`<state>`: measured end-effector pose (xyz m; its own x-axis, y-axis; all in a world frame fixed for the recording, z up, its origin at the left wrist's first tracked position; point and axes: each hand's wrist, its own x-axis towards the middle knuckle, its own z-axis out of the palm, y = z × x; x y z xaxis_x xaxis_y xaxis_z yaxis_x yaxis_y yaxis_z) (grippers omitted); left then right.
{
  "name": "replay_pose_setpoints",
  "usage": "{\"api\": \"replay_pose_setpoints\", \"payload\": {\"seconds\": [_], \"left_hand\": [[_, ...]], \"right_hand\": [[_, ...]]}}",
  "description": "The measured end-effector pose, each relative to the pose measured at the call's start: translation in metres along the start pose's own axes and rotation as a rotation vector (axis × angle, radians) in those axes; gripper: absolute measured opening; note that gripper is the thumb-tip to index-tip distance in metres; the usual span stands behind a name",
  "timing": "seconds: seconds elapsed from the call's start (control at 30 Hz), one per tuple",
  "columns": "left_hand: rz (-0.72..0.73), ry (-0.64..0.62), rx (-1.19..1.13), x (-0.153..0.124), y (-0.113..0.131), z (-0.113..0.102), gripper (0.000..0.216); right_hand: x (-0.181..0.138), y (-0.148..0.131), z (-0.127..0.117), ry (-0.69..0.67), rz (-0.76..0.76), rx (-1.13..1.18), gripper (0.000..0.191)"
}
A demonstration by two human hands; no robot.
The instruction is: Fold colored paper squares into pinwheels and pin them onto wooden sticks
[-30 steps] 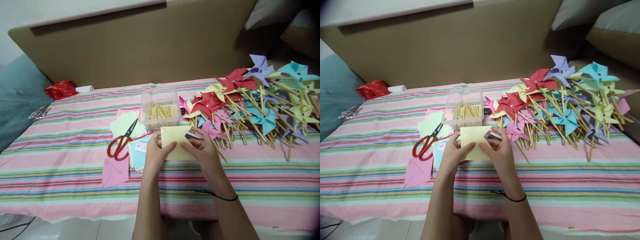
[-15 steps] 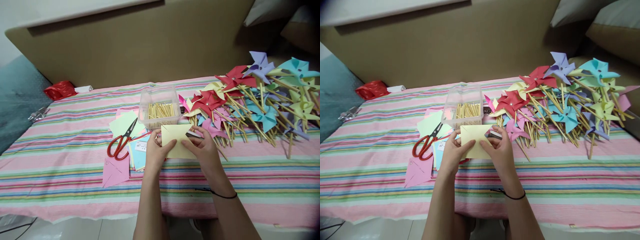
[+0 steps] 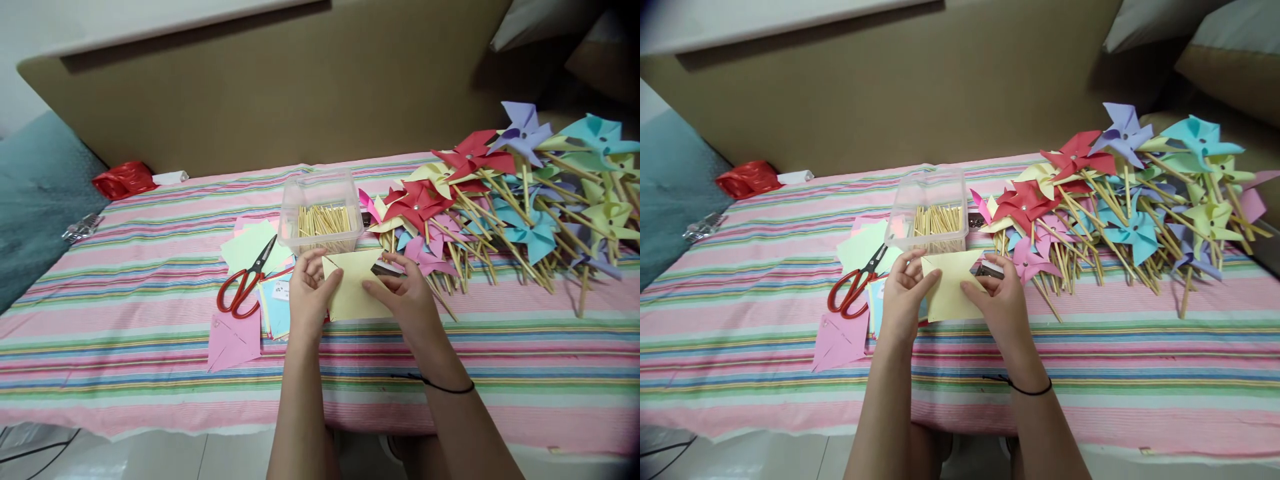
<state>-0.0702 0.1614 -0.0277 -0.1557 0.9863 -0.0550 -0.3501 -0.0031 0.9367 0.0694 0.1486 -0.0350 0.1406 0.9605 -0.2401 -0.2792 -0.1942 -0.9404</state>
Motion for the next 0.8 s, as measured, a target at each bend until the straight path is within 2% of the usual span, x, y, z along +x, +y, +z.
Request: {"api": "replay_pose_setpoints", "payload": {"seconds": [0.2, 0.33, 0.57, 0.8], "left_hand": [[-0.023, -0.084, 0.013, -0.0025, 0.0048, 0.0002, 0.026], [-0.059, -0.078, 0.037, -0.0037, 0.0085, 0.0027, 0.015], [-0.033, -0.124, 0.046, -0.0031, 0.0031, 0.0029, 0.042], [-0.008, -0.121, 0.152, -0.0024, 0.0000, -0.0001, 0.050]], "right_hand": [[-0.0003, -0.0006, 0.0005, 0.035, -0.005, -0.037, 0.065], [0.0003, -0.0006, 0.0001, 0.044, -0.005, -0.048, 0.066], [0.0013, 0.0040, -0.0009, -0.009, -0.022, -0.080, 0.065], [0.0020, 0.0052, -0.0014, -0.021, -0.031, -0.061, 0.062]]}}
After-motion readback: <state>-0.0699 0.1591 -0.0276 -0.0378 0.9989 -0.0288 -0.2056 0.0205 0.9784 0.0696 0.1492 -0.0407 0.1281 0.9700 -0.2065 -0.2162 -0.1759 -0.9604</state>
